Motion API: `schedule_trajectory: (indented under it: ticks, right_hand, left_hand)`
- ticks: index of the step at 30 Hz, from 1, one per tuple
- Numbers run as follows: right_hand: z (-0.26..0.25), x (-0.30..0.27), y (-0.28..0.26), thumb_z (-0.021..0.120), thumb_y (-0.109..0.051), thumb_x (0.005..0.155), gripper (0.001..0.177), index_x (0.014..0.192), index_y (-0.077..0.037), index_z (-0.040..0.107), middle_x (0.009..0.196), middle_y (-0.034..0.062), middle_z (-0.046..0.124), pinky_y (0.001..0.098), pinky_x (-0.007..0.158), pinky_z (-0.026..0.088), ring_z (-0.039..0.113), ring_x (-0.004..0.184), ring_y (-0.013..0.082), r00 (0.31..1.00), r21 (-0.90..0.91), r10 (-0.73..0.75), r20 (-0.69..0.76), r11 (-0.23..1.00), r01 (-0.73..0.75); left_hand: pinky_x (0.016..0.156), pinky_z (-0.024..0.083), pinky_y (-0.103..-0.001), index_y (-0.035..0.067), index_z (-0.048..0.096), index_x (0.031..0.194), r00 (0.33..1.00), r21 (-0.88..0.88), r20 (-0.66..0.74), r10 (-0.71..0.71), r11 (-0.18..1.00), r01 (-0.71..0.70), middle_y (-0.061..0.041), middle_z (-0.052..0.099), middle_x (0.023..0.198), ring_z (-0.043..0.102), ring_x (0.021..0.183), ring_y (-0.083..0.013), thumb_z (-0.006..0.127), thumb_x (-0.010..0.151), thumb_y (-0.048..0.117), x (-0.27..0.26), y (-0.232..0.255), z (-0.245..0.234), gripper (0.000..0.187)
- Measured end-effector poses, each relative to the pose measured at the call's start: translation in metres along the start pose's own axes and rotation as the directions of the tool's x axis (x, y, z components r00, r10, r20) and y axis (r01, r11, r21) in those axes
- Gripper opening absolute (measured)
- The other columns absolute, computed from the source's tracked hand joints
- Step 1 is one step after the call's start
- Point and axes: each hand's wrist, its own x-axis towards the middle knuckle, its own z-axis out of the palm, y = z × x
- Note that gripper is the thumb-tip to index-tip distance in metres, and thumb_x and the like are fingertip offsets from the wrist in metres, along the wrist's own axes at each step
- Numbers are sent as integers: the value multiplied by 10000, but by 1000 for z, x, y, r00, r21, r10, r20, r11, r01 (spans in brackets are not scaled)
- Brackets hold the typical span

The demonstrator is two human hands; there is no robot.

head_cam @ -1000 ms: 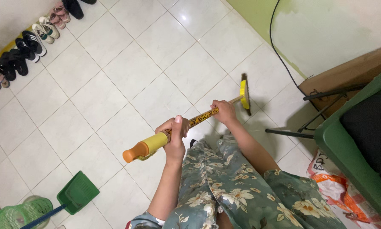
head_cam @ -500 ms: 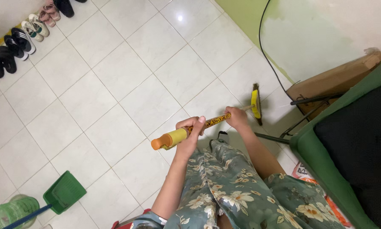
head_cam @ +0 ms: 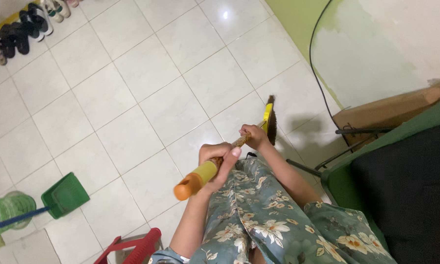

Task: The person sweeps the floor using a broom and a dustpan. The person sweeps dust and debris into a pile and then collects it using the dustpan.

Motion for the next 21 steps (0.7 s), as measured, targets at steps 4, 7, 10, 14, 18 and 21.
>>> schedule_trajectory:
  ticks: [4, 7, 10, 14, 18, 21]
  right_hand:
    - [-9, -1, -16, 636, -284, 932, 234, 814, -83, 662, 763, 192, 669, 545, 688, 494, 635, 776, 437, 992, -91, -57, -112, 995, 47]
    - [-12, -7, -6, 626, -293, 953, 284, 761, -83, 636, 708, 176, 668, 525, 760, 512, 639, 723, 421, 970, -156, -191, -153, 973, 168]
    - [-17, -11, 13, 637, -303, 964, 294, 750, -100, 647, 697, 179, 664, 516, 791, 523, 649, 735, 420, 980, -171, -155, -124, 976, 133]
    - [-25, -21, 46, 688, -304, 896, 229, 775, -110, 678, 759, 174, 688, 538, 712, 515, 658, 774, 426, 999, -235, 11, -45, 972, -22]
    - [-15, -18, 73, 709, -291, 839, 193, 805, -102, 697, 797, 179, 702, 540, 721, 520, 668, 810, 429, 999, -224, 47, 9, 974, -43]
    - [11, -6, 87, 691, -264, 867, 184, 808, -90, 710, 846, 175, 711, 538, 727, 521, 666, 823, 437, 998, -173, -38, -43, 984, 30]
  left_hand:
    - [520, 268, -307, 24, 425, 616, 991, -25, -126, 38, 999, -42, -5, 409, 573, 336, 529, -104, 623, 1027, 117, -8, 2, -6, 465]
    - [471, 279, -286, 50, 485, 551, 972, -200, -233, -3, 979, -45, 8, 474, 537, 366, 476, -92, 584, 1019, 156, -12, -11, -6, 489]
    - [497, 302, -289, 64, 449, 563, 952, -316, -298, -69, 948, -30, 15, 466, 547, 374, 501, -95, 602, 1035, 165, -17, -29, -1, 507]
    - [498, 339, -296, 70, 437, 549, 942, -328, -300, -151, 944, 47, 0, 456, 536, 403, 503, -107, 644, 1007, 190, -15, -64, 17, 517]
    - [499, 322, -289, 87, 420, 545, 943, -370, -269, -195, 925, 86, 26, 424, 528, 378, 504, -91, 671, 1004, 211, -19, -79, 22, 537]
    - [449, 286, -285, 80, 448, 494, 938, -202, -257, -234, 962, 184, 33, 430, 481, 356, 452, -85, 668, 974, 219, -16, -78, 20, 546]
